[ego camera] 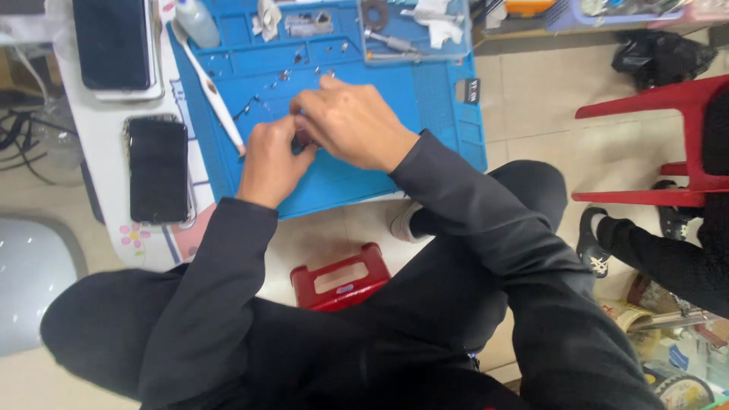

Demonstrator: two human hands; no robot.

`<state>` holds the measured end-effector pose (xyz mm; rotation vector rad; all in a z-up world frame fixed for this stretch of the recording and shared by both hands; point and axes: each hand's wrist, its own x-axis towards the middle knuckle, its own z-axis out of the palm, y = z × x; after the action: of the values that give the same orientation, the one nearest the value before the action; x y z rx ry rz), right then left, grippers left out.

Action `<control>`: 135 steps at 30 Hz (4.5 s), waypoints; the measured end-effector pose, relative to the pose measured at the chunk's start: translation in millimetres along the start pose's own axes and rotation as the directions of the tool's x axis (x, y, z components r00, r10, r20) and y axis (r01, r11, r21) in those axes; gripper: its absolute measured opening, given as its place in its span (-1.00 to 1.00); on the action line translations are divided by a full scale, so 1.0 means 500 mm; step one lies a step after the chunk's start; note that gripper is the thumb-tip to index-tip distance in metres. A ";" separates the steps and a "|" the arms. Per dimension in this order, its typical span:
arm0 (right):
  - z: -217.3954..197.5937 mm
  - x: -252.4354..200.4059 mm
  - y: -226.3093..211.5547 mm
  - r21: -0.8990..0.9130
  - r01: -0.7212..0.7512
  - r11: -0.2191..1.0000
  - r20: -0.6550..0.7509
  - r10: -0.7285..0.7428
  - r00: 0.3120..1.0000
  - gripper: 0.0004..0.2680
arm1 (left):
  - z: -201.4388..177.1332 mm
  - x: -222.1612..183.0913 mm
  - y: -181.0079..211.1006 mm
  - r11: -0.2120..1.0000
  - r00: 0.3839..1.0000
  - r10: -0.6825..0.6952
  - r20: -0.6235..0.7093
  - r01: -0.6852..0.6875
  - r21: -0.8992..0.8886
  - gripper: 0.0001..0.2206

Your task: The person works on a disassembled smartphone placed on a blue mat, using tweezers to handle small internal components and a screwdriver to remove screws. They also apply a substance from a small bottle to the device and use a white plastic tool to pry or adjust parts.

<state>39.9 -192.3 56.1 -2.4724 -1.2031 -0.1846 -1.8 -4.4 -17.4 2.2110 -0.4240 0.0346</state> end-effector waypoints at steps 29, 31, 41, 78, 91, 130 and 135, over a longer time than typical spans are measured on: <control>-0.011 -0.013 -0.034 0.075 -0.075 0.994 0.006 0.075 0.997 -0.89 | 0.025 -0.005 -0.016 0.990 0.997 -0.073 0.002 0.072 0.125 -0.78; 0.005 -0.012 -0.033 0.120 -0.060 0.991 -0.009 0.062 0.998 -0.87 | 0.014 -0.007 -0.005 0.985 0.996 -0.092 -0.011 0.093 0.143 -0.79; -0.007 -0.005 -0.048 0.116 -0.087 0.989 -0.018 0.090 0.996 -0.84 | -0.002 -0.007 0.012 0.996 0.998 -0.061 0.023 0.060 0.063 -0.85; -0.118 -0.164 0.203 -0.134 -0.327 0.935 -0.358 0.262 0.896 -0.82 | -0.001 0.001 0.026 0.995 0.999 0.019 -0.029 -0.016 0.097 -0.85; 0.063 -0.221 -0.025 0.639 -0.403 0.656 -0.104 0.592 0.799 -0.75 | 0.009 -0.033 0.103 0.884 0.955 -0.256 -0.152 0.168 -0.436 -0.92; 0.030 -0.190 -0.075 0.770 -0.487 0.413 0.225 0.538 0.813 -0.87 | -0.008 -0.080 0.137 0.796 0.908 -0.401 -0.126 0.277 -0.537 -0.45; 0.032 -0.188 -0.073 0.780 -0.471 0.412 0.185 0.566 0.803 -0.88 | 0.007 -0.074 0.119 0.737 0.892 -0.448 -0.066 0.326 -0.592 -0.50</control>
<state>-48.0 -234.2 25.1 -1.8157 -0.2464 0.3426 -55.7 -30.3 19.0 1.6316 0.1517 -0.0817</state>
